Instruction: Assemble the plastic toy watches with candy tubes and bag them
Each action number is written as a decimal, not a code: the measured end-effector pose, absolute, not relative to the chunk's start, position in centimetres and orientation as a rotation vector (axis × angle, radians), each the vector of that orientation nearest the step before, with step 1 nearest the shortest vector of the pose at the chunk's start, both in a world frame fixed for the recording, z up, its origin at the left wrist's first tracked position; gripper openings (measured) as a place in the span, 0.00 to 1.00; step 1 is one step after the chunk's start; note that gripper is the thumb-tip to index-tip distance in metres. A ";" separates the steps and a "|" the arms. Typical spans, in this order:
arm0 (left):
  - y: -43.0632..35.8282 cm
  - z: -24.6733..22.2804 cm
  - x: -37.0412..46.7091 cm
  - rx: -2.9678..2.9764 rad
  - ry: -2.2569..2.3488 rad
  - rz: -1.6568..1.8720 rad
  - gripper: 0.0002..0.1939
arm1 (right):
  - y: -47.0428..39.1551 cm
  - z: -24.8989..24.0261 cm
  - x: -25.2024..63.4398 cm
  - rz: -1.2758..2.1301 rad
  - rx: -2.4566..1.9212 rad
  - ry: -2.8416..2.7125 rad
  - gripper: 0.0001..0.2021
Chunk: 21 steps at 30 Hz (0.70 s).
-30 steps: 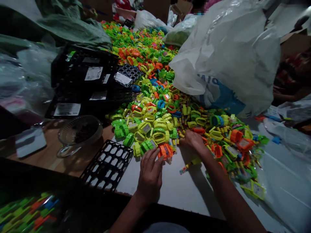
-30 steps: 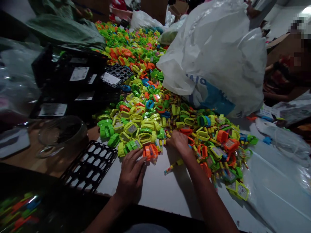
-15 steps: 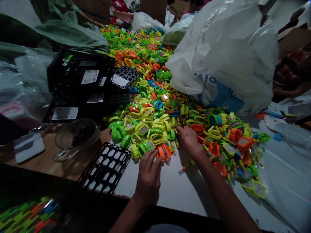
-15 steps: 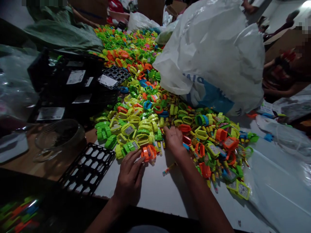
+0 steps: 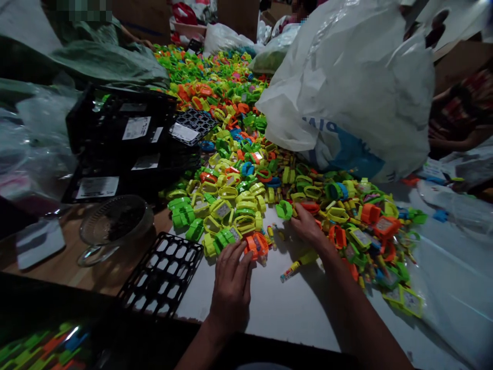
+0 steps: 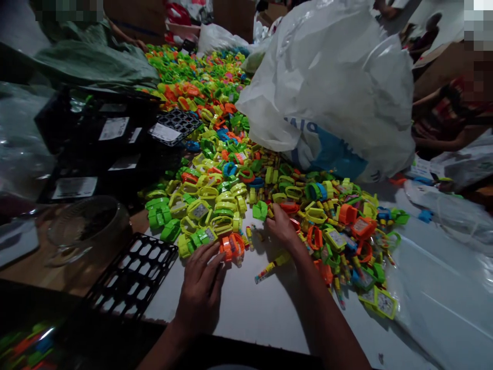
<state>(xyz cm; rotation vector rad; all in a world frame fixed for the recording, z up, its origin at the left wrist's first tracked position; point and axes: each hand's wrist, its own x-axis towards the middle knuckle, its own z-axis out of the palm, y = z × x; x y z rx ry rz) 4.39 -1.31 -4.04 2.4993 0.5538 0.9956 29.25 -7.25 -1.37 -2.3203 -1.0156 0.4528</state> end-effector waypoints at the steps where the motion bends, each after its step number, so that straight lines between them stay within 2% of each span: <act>1: -1.3 -4.0 4.3 2.509 0.552 0.995 0.22 | -7.2 -1.3 29.1 0.474 -2.318 -0.983 0.09; 5: -1.0 -3.1 4.5 2.536 0.565 1.009 0.27 | -6.7 -0.1 27.2 0.447 -2.308 -1.018 0.12; 9: -0.2 -1.5 6.0 2.429 0.526 1.026 0.32 | -7.0 1.9 23.9 0.499 -2.112 -1.220 0.15; 14: 0.2 -0.5 7.5 2.033 0.529 0.939 0.24 | -8.4 2.7 21.1 0.557 -2.076 -1.224 0.12; 18: 0.1 0.2 6.9 1.644 0.680 0.766 0.19 | -9.9 2.4 21.0 0.754 -1.879 -1.012 0.04; 21: 0.2 1.4 6.2 1.589 0.628 0.661 0.17 | -10.6 2.8 21.1 0.824 -1.684 -0.830 0.09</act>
